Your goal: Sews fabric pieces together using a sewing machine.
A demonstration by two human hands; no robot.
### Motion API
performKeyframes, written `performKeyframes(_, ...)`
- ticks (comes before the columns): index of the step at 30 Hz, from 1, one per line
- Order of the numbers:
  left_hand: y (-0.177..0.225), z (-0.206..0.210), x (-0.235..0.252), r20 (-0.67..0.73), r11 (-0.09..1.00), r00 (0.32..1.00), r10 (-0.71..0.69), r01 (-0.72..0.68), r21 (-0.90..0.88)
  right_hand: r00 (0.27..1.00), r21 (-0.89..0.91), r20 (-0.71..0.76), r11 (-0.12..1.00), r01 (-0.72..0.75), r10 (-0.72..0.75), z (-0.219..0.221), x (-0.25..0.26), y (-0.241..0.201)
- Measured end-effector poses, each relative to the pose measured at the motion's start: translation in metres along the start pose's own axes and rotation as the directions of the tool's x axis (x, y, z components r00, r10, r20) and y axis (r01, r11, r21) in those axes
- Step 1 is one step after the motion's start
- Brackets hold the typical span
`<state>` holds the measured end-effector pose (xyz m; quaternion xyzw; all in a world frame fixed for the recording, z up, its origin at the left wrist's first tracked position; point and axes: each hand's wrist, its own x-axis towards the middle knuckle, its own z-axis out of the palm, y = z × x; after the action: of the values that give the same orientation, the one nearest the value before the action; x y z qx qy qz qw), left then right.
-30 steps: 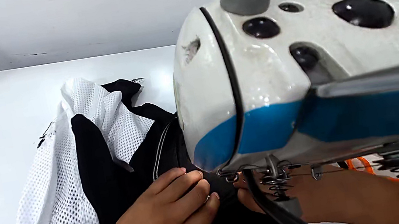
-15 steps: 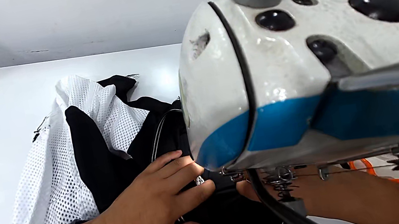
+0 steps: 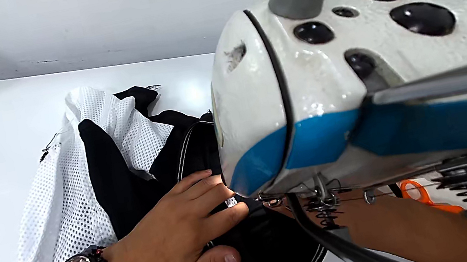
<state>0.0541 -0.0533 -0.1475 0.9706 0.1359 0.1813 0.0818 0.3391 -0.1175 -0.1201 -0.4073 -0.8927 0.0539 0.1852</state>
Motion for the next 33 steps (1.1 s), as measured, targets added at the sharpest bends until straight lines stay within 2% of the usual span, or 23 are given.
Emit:
performKeyframes(5,0.005,0.001,0.001,-0.007,0.999,1.0,-0.014,0.015,0.051,0.995,-0.121,0.068,0.991,-0.061,0.07,-0.001,-0.001,0.002)
performKeyframes(8,0.024,0.002,0.004,-0.025,0.978,0.995,-0.1,0.103,0.179,0.994,-0.031,0.079,0.997,-0.071,0.073,0.01,-0.006,0.011)
performKeyframes(10,0.034,0.001,0.007,-0.02,0.963,0.988,-0.152,0.153,0.223,0.994,-0.036,0.096,0.998,-0.056,0.06,0.009,-0.008,0.015)
performKeyframes(14,0.015,-0.002,0.006,0.029,0.988,0.99,-0.141,0.139,0.064,0.975,-0.092,0.22,0.996,-0.021,0.041,-0.009,0.0,0.003)
performKeyframes(17,-0.013,-0.011,0.01,0.03,0.996,0.999,-0.026,0.028,-0.082,0.994,-0.221,0.106,0.974,0.058,-0.035,0.019,-0.016,0.0)
performKeyframes(21,-0.038,-0.019,0.025,-0.028,0.972,0.992,0.121,-0.124,-0.2,0.999,-0.351,-0.008,0.936,0.037,-0.043,0.036,-0.023,-0.017)
performKeyframes(23,-0.041,-0.02,0.031,-0.05,0.955,0.987,0.15,-0.158,-0.251,0.999,-0.364,-0.007,0.93,0.043,-0.049,0.036,-0.023,-0.021)
performKeyframes(28,-0.04,-0.02,0.031,-0.041,0.957,0.989,0.145,-0.151,-0.249,0.999,-0.292,0.046,0.956,0.035,-0.022,0.032,-0.023,-0.019)
performKeyframes(33,-0.039,-0.019,0.031,-0.045,0.954,0.988,0.146,-0.153,-0.257,0.999,-0.296,0.032,0.955,0.025,-0.017,0.033,-0.024,-0.018)
